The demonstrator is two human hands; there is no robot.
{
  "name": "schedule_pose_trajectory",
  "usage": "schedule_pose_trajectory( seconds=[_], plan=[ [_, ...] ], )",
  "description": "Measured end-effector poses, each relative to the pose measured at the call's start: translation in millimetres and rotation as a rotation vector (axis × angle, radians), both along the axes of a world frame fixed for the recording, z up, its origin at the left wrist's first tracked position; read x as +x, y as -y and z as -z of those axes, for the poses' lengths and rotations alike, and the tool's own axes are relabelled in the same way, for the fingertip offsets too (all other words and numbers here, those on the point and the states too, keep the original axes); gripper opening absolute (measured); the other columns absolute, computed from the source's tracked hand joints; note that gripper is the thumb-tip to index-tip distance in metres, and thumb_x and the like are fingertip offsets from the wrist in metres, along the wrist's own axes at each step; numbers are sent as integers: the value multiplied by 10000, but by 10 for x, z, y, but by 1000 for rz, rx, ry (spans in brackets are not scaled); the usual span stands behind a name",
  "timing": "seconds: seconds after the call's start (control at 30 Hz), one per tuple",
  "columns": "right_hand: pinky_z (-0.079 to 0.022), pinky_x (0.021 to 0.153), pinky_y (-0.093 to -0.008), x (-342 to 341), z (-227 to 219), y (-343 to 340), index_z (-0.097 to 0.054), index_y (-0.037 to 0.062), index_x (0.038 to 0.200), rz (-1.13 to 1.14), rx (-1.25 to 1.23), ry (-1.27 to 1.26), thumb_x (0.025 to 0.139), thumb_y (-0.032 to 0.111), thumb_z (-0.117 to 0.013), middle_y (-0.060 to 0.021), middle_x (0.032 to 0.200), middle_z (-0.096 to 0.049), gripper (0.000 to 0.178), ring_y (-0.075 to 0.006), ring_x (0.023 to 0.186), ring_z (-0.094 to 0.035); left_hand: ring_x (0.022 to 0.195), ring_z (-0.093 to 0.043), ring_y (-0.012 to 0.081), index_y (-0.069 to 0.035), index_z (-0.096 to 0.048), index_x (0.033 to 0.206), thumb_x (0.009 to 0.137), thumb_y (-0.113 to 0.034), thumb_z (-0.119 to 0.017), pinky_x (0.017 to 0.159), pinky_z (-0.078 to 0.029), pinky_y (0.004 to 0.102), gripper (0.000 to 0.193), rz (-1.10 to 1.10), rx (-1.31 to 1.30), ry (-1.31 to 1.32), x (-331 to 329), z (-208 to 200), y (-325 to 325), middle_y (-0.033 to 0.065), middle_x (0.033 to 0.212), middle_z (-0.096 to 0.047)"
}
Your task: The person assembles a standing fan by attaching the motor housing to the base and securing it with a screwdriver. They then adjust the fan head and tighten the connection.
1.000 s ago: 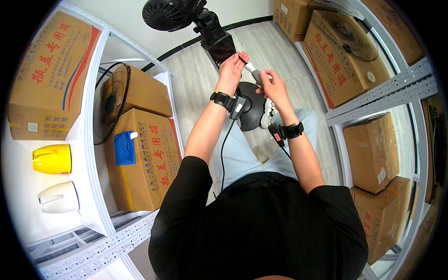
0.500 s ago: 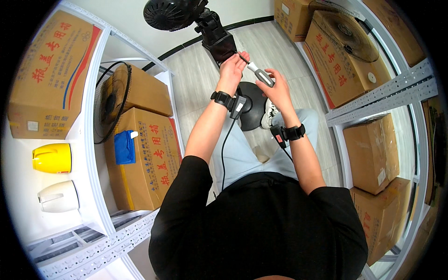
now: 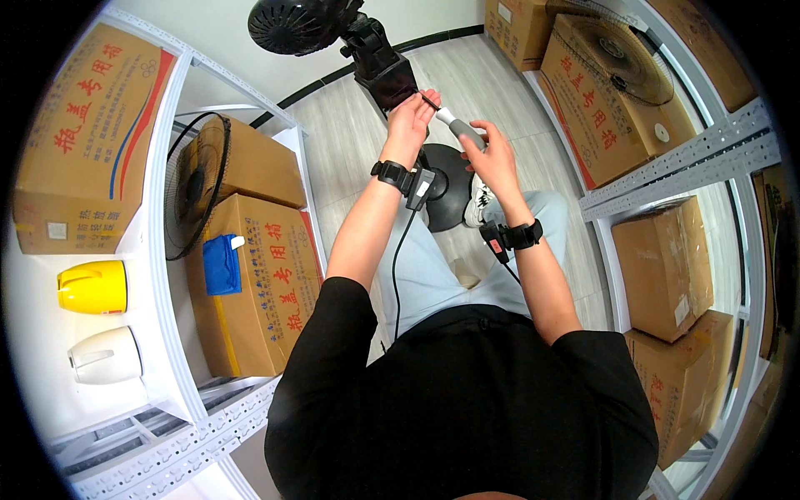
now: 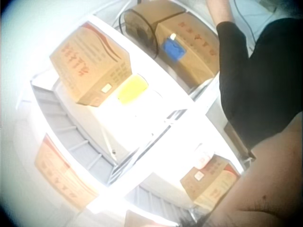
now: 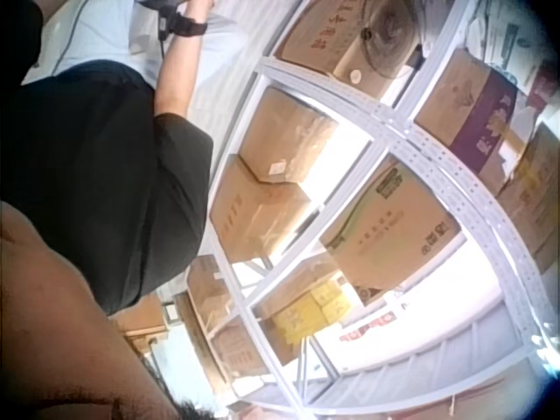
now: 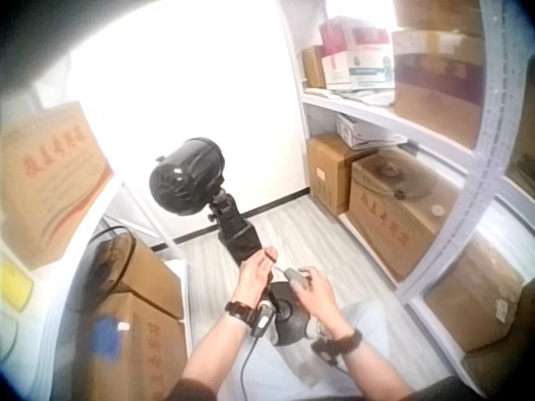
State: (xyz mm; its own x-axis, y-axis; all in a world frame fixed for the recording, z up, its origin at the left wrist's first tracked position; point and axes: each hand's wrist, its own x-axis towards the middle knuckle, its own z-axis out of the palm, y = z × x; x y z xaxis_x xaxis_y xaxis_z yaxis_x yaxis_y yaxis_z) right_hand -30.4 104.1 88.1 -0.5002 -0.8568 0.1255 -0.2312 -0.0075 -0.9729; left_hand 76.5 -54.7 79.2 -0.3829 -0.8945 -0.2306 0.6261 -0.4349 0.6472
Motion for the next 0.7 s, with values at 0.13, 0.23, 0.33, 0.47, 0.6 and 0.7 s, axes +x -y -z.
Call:
schedule_pose_trajectory(
  seconds=[0.13, 0.23, 0.33, 0.47, 0.6, 0.7],
  plan=[
    [-548, 512, -278, -92, -17, 60, -515, 43, 1220, -111, 177, 505, 820, 238, -704, -163, 1054, -558, 484, -193, 708, -653, 1106, -560, 400, 102, -454, 1074, 937, -13, -470, 1006, -464, 471, 180, -3, -12, -5, 8, 25, 20, 277, 1149, -553],
    [-528, 500, -263, -13, -10, 12, -510, 41, 1228, -25, 44, 73, 856, 254, -665, -133, 987, -601, 456, -169, 701, -655, 1117, -550, 407, 110, -444, 1081, 937, -12, -468, 1013, -458, 477, 190, -12, 11, -19, 7, 20, 25, 281, 1165, -541],
    [-526, 494, -268, -12, 31, 16, -522, 7, 1195, 23, -5, -63, 859, 306, -659, -154, 986, -608, 471, -174, 669, -676, 1131, -539, 410, 116, -436, 1089, 938, -9, -459, 1023, -447, 482, 198, -11, 10, -18, -19, -27, -1, 285, 1176, -530],
    [-526, 503, -265, -115, -37, 54, -514, 29, 1228, -121, 188, 425, 832, 277, -704, -185, 1169, -552, 506, -187, 749, -681, 1142, -529, 415, 116, -432, 1092, 940, -6, -446, 1035, -435, 486, 196, 2, 19, -13, 22, -29, 15, 292, 1181, -525],
    [-504, 503, -249, 3, -13, -3, -523, 23, 1200, -6, 33, 88, 900, 330, -613, -142, 951, -654, 439, -171, 709, -685, 1145, -526, 418, 118, -430, 1093, 942, -7, -438, 1038, -433, 480, 196, 8, 30, -18, 18, -22, 16, 295, 1187, -523],
    [-498, 519, -240, -1, -19, -10, -515, 12, 1200, 16, 21, -93, 911, 342, -597, -146, 961, -660, 447, -166, 707, -682, 1146, -527, 415, 119, -431, 1090, 946, -11, -431, 1035, -436, 475, 194, 0, 28, -9, 6, -37, 6, 289, 1189, -524]
  ],
)
